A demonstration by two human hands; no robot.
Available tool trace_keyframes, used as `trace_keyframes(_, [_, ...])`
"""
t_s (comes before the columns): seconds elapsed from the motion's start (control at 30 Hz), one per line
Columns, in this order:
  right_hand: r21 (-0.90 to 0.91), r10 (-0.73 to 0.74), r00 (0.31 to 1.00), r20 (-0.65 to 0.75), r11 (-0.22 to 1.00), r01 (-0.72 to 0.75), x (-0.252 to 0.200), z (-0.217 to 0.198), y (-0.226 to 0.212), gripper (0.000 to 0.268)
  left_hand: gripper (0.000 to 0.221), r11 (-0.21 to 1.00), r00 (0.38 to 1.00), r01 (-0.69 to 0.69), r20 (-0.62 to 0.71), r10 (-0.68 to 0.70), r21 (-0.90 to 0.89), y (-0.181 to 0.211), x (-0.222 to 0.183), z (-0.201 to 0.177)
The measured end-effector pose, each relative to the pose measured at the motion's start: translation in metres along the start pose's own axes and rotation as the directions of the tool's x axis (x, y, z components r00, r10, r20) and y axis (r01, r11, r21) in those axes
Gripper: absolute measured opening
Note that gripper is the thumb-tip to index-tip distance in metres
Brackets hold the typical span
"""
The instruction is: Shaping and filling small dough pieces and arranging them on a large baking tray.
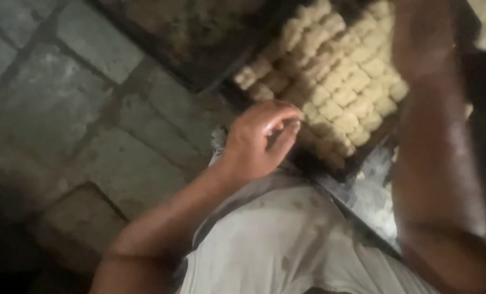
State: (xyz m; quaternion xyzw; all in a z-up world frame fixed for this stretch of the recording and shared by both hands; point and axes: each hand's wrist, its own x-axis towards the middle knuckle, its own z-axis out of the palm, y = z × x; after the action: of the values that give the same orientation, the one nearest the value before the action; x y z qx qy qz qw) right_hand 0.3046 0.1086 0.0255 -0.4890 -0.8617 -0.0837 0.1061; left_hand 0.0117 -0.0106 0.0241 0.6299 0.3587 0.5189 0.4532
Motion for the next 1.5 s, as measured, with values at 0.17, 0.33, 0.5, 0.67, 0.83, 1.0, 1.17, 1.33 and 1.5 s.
trace_keyframes(0.17, [0.479,0.289,0.949,-0.123,0.855,-0.198,-0.1,-0.101,0.024,0.025,0.016,0.999,0.991,0.042,0.124,-0.04,-0.011,0.009,0.001,0.039])
trace_keyframes(0.33, [0.279,0.825,0.532,0.191,0.473,-0.835,-0.255,-0.155,0.009,0.027,0.015,0.998,0.957,0.052,0.285,-0.044,-0.019,0.022,-0.011,0.096])
trace_keyframes(0.5, [-0.121,0.828,0.448,0.337,0.51,-0.851,-0.42,-0.16,-0.025,0.026,0.02,0.988,0.85,0.152,0.515,-0.11,-0.041,0.038,-0.029,0.156])
trace_keyframes(0.67, [-0.183,0.824,0.498,0.271,0.552,-0.813,-0.481,-0.134,-0.068,0.022,0.023,0.996,0.77,0.093,0.634,-0.075,0.005,0.043,-0.053,0.219])
trace_keyframes(0.83, [0.263,0.878,0.291,0.38,0.199,-0.944,-0.439,-0.141,-0.095,0.018,0.036,0.995,0.647,0.099,0.758,-0.083,0.024,0.045,-0.075,0.259])
trace_keyframes(1.0, [0.615,0.776,0.562,0.286,0.301,-0.729,-0.354,-0.131,-0.079,0.021,0.016,0.872,0.543,0.434,0.706,-0.454,0.227,0.013,-0.09,0.258])
trace_keyframes(1.17, [0.152,0.569,0.814,-0.116,0.82,-0.552,-0.293,-0.071,-0.037,0.029,0.015,0.899,0.817,0.437,0.424,-0.39,-0.014,0.01,-0.066,0.208])
trace_keyframes(1.33, [-0.124,0.509,0.844,-0.168,0.839,-0.53,-0.253,-0.03,0.0,0.026,0.014,0.856,0.911,0.395,0.26,-0.319,-0.334,0.025,-0.038,0.181])
trace_keyframes(1.5, [0.211,0.737,0.647,0.195,0.613,-0.761,-0.244,-0.096,-0.049,0.018,0.033,0.883,0.96,0.22,0.253,-0.12,-0.414,0.014,-0.026,0.186])
